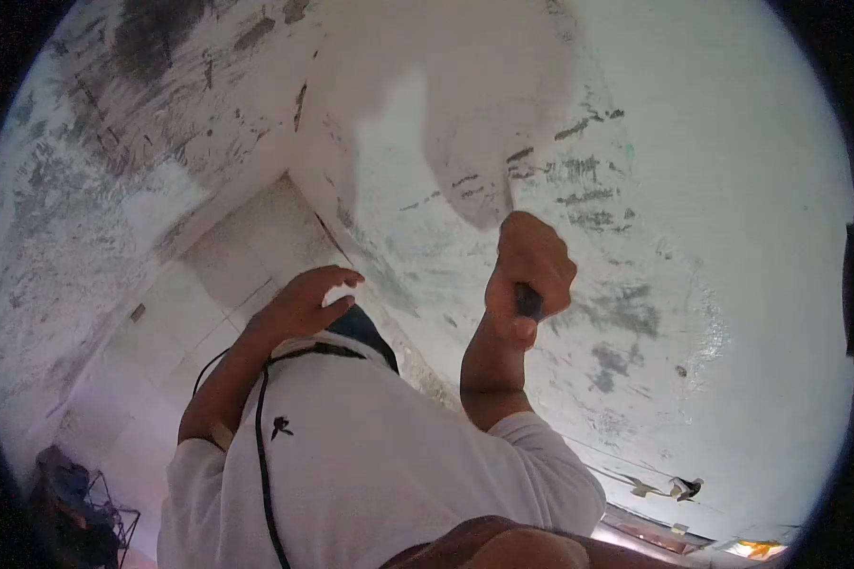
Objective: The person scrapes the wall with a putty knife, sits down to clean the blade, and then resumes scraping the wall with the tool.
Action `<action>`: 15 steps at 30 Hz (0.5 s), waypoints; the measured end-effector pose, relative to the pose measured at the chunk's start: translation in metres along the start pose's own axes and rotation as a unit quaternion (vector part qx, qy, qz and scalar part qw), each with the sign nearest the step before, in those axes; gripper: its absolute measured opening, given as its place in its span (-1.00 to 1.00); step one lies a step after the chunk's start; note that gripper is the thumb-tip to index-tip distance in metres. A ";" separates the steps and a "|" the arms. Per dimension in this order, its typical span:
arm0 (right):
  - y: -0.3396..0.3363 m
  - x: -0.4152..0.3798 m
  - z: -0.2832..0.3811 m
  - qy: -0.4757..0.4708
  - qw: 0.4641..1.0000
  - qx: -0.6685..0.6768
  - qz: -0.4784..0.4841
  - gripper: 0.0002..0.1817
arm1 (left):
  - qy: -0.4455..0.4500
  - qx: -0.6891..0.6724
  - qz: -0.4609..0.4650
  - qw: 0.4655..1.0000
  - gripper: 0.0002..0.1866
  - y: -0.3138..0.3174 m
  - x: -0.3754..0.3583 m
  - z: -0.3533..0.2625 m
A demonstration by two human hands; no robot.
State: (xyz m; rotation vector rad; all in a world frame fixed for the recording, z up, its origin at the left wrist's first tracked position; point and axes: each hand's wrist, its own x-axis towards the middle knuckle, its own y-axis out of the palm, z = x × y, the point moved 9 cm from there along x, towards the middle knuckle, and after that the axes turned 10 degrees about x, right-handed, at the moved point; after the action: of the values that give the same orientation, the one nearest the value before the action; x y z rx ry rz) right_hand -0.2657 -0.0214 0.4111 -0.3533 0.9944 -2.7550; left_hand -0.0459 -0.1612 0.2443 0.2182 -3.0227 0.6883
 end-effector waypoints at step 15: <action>-0.001 -0.025 0.080 -0.563 0.805 0.134 0.130 -0.57 | -0.009 -0.030 0.057 0.998 -0.66 0.005 0.005 -0.006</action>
State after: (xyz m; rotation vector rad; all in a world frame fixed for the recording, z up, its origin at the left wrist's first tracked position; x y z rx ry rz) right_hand -0.2193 -0.0624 0.4669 -1.4212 0.2710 -1.8040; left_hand -0.0514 -0.1542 0.2479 0.0495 -3.0882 0.6060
